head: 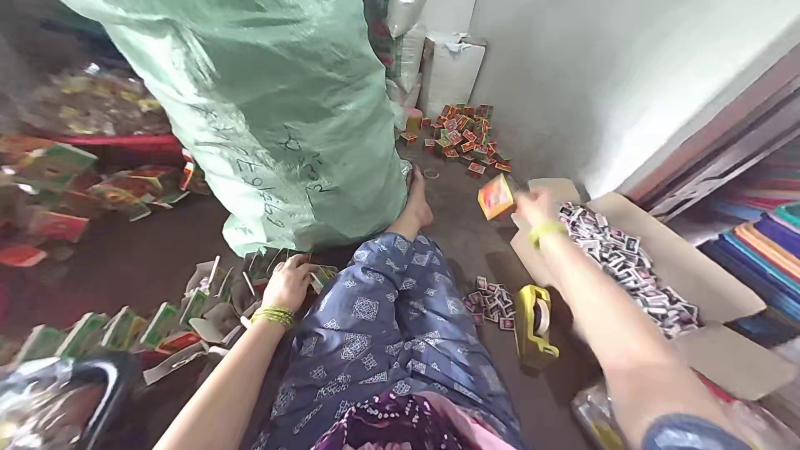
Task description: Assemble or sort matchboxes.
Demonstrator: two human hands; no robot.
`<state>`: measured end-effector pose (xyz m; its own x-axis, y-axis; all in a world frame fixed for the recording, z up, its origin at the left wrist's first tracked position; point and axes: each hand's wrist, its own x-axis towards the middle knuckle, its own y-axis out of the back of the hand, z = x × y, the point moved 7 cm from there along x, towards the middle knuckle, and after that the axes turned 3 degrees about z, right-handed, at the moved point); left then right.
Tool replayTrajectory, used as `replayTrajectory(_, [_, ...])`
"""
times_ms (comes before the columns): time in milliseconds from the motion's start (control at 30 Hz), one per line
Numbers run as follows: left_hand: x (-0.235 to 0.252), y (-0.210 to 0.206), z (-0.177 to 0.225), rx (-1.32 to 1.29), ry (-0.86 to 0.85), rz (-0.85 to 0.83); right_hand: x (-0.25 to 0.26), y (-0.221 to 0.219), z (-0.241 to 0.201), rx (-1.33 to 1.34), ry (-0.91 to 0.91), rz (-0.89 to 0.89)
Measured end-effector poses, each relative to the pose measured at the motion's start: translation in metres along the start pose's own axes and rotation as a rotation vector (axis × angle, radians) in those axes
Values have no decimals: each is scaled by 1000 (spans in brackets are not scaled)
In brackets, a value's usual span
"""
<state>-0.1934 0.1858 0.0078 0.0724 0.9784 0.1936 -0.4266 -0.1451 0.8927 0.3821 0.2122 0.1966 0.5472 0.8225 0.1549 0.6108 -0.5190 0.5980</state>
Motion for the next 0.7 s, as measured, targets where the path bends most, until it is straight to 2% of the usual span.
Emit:
replayTrajectory(33, [-3,7,0,-26,-17,66,19,29,-40,77,90,209])
replayTrajectory(100, [-11,23,3,-65,-65,206,34,59,-103,283,221,352])
replayTrajectory(167, [-20,38,8,-78,-121,331,15,56,-144,383,336,305])
replayTrajectory(233, [-27,51,18,-87,-180,403,-29,33,-159,291,464,187])
replayTrajectory(333, [-37,76,39,-167,-251,437,-119,-22,-143,76,666,-127])
replayTrajectory(400, [-41,93,64,-230,-294,472,-169,-65,-113,-8,737,-434])
replayTrajectory(467, [-51,109,98,-273,-378,539,-215,-97,-80,-46,755,-656])
replayTrajectory(600, [-75,128,166,-443,-563,501,-275,-112,-47,66,645,-831])
replayTrajectory(700, [-91,122,205,-667,-618,352,-291,-98,-42,263,640,-822])
